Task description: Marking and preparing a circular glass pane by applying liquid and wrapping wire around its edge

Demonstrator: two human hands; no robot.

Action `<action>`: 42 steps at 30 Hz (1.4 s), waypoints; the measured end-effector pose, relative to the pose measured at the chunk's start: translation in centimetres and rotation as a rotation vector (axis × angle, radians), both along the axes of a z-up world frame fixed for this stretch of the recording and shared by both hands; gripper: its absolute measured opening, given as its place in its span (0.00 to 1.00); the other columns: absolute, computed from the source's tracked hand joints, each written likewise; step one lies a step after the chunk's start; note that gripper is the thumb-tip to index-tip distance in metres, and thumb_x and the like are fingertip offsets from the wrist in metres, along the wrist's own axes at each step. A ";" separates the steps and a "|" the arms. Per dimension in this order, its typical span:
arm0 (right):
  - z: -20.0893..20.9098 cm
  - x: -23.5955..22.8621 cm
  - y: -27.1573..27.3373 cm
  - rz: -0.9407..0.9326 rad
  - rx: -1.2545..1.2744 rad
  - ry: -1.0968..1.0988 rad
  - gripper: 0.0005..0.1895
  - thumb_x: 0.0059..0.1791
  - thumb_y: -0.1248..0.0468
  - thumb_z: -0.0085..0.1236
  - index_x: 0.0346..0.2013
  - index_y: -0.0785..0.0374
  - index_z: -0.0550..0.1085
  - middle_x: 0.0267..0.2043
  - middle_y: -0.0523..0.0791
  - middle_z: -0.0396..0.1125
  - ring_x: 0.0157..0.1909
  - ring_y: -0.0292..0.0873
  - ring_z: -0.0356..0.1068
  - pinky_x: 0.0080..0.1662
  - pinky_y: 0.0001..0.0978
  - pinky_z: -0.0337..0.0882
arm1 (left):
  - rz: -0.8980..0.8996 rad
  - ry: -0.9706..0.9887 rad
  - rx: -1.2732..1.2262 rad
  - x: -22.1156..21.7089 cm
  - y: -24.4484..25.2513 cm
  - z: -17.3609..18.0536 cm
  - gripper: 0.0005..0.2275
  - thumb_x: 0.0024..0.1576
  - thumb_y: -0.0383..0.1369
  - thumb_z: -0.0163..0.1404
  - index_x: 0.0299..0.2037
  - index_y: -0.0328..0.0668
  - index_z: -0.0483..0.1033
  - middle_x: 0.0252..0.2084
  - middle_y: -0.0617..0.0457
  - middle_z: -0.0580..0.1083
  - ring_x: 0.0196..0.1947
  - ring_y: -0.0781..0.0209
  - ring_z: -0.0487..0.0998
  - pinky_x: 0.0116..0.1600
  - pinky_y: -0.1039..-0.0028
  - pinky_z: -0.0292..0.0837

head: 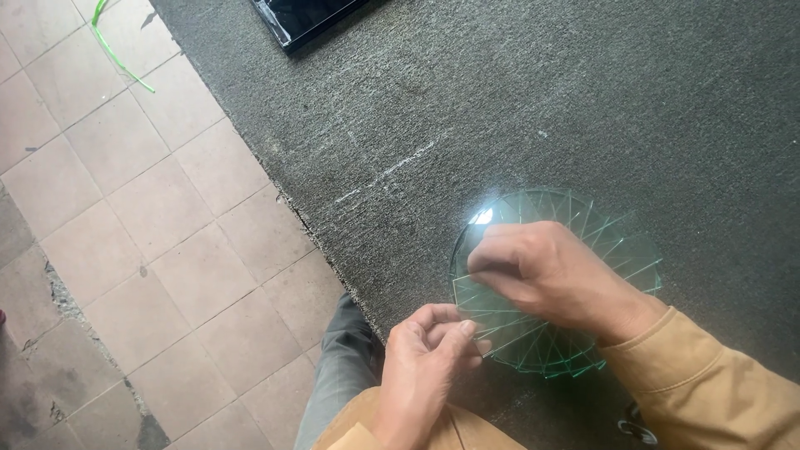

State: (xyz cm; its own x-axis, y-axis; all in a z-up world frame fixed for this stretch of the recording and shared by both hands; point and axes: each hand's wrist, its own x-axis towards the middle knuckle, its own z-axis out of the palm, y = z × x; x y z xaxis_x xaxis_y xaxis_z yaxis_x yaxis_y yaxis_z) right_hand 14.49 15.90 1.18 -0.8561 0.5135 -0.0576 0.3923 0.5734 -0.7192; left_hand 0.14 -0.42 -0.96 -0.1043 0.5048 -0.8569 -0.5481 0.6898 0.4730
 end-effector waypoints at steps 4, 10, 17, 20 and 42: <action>0.1 0.0 0.1 0.002 0.004 -0.005 0.10 0.55 0.63 0.65 0.30 0.54 0.75 0.26 0.36 0.70 0.28 0.38 0.69 0.33 0.34 0.68 | -0.013 0.013 0.008 0.0 0.0 0.0 0.11 0.62 0.30 0.62 0.50 0.32 0.80 0.33 0.41 0.88 0.37 0.52 0.93 0.40 0.71 0.89; -0.1 0.1 0.1 -0.008 -0.004 0.000 0.09 0.55 0.64 0.64 0.30 0.53 0.75 0.26 0.36 0.70 0.27 0.39 0.69 0.32 0.35 0.67 | -0.009 0.017 0.008 0.1 -0.1 -0.4 0.10 0.62 0.29 0.62 0.50 0.32 0.80 0.35 0.40 0.89 0.37 0.51 0.93 0.38 0.71 0.88; -0.3 0.3 0.2 0.007 0.032 0.005 0.07 0.54 0.64 0.65 0.33 0.54 0.77 0.28 0.37 0.73 0.29 0.40 0.72 0.31 0.37 0.68 | 0.008 0.011 0.014 0.1 -0.1 -0.5 0.11 0.62 0.28 0.61 0.51 0.28 0.80 0.35 0.37 0.88 0.37 0.49 0.93 0.40 0.69 0.87; -0.2 0.4 0.2 0.006 0.036 0.006 0.07 0.54 0.64 0.66 0.32 0.55 0.77 0.28 0.38 0.73 0.28 0.41 0.72 0.32 0.38 0.68 | 0.011 0.012 -0.002 0.1 0.1 -0.2 0.11 0.62 0.27 0.61 0.51 0.28 0.81 0.34 0.37 0.87 0.37 0.50 0.92 0.40 0.68 0.88; -0.5 0.5 0.5 -0.015 -0.003 0.071 0.06 0.53 0.66 0.65 0.33 0.55 0.77 0.29 0.37 0.73 0.30 0.40 0.73 0.35 0.35 0.69 | 0.010 0.003 -0.020 -0.1 0.2 0.1 0.12 0.60 0.27 0.64 0.51 0.27 0.82 0.35 0.35 0.88 0.37 0.48 0.92 0.42 0.66 0.89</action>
